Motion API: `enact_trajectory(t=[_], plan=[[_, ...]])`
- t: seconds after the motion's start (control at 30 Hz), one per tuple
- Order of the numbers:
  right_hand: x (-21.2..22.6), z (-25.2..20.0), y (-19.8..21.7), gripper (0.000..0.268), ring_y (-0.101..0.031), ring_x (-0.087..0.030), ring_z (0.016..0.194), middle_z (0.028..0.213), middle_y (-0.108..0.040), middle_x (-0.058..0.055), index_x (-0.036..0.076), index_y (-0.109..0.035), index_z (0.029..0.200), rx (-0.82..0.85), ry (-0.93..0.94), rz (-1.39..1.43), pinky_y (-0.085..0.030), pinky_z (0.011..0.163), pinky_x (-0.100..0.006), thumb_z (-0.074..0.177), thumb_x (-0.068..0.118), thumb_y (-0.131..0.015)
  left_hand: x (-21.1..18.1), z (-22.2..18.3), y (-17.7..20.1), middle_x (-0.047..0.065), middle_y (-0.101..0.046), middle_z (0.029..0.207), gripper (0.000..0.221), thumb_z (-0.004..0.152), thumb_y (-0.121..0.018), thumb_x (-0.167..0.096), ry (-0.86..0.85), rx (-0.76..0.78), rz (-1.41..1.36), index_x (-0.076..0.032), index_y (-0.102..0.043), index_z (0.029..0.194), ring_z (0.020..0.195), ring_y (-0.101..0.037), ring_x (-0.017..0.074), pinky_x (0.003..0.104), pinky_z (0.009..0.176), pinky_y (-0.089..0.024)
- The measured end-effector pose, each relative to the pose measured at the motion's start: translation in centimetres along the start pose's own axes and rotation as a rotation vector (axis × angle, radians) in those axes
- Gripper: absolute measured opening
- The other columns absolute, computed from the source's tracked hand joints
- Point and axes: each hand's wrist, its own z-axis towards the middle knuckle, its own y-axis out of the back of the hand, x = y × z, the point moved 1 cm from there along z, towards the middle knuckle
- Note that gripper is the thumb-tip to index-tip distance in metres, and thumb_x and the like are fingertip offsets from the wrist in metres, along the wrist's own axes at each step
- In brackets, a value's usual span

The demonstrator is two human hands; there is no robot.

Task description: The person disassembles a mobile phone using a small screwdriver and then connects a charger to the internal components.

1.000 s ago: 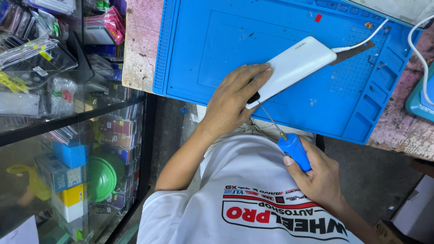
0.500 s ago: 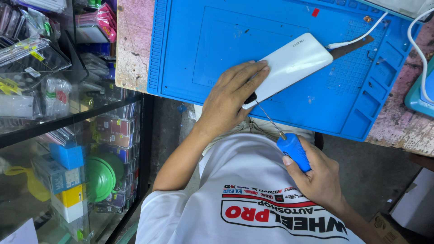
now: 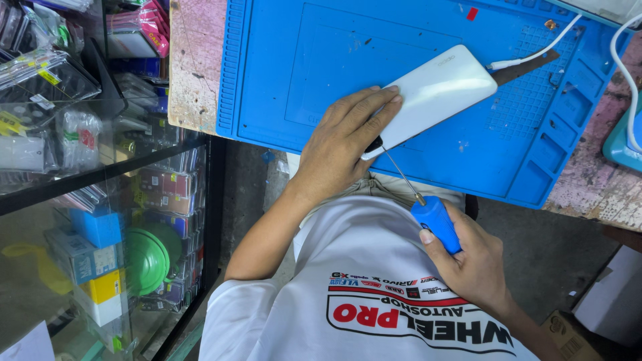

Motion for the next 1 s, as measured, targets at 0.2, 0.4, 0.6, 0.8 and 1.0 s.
enact_trajectory(t=[0.2,0.4,0.6,0.8,1.0], plan=[[-0.06,-0.29,-0.05,0.045,-0.076,-0.018,0.083,0.101,-0.076,-0.016,0.003,-0.064,0.131,0.028,-0.064,-0.01,-0.059,0.07,-0.031,0.089,0.018,-0.074,-0.14,0.0,-0.05,0.005,-0.053,0.154,0.075,0.08,-0.08,-0.002,0.006,-0.004,0.019,-0.011,-0.054,0.149,0.144,-0.051,0.0295,0.044,0.12,-0.044],[-0.33,-0.41,-0.1,0.045,-0.076,-0.019,0.084,0.105,-0.075,-0.017,0.003,-0.064,0.131,0.023,-0.059,0.0,-0.059,0.071,-0.031,0.089,0.018,-0.074,-0.26,0.05,-0.09,0.005,-0.053,0.154,0.074,0.081,-0.079,-0.001,0.002,-0.008,0.036,-0.011,-0.055,0.15,0.145,-0.051,0.0289,0.044,0.121,-0.044],[-0.41,-0.39,-0.38,0.047,-0.076,-0.019,0.084,0.107,-0.075,-0.018,0.001,-0.063,0.131,0.019,-0.01,0.003,-0.059,0.07,-0.031,0.089,0.02,-0.074,-0.21,0.11,0.01,0.006,-0.053,0.155,0.072,0.082,-0.078,-0.001,-0.006,0.0,0.033,-0.01,-0.054,0.15,0.145,-0.051,0.0286,0.043,0.121,-0.044],[-0.51,-0.5,-0.38,0.046,-0.076,-0.02,0.083,0.105,-0.075,-0.017,0.001,-0.064,0.13,0.017,-0.039,-0.011,-0.059,0.07,-0.031,0.089,0.019,-0.073,-0.31,0.07,-0.17,0.006,-0.053,0.154,0.073,0.081,-0.08,-0.003,0.0,-0.008,0.037,-0.01,-0.055,0.149,0.144,-0.05,0.0294,0.044,0.121,-0.044],[-0.79,-0.58,-0.45,0.045,-0.076,-0.02,0.085,0.107,-0.075,-0.018,0.0,-0.063,0.131,0.002,-0.016,0.003,-0.059,0.07,-0.031,0.091,0.02,-0.073,-0.33,0.12,-0.05,0.006,-0.053,0.154,0.075,0.079,-0.079,-0.001,-0.001,0.012,0.051,-0.01,-0.055,0.149,0.143,-0.051,0.0295,0.044,0.119,-0.044]])
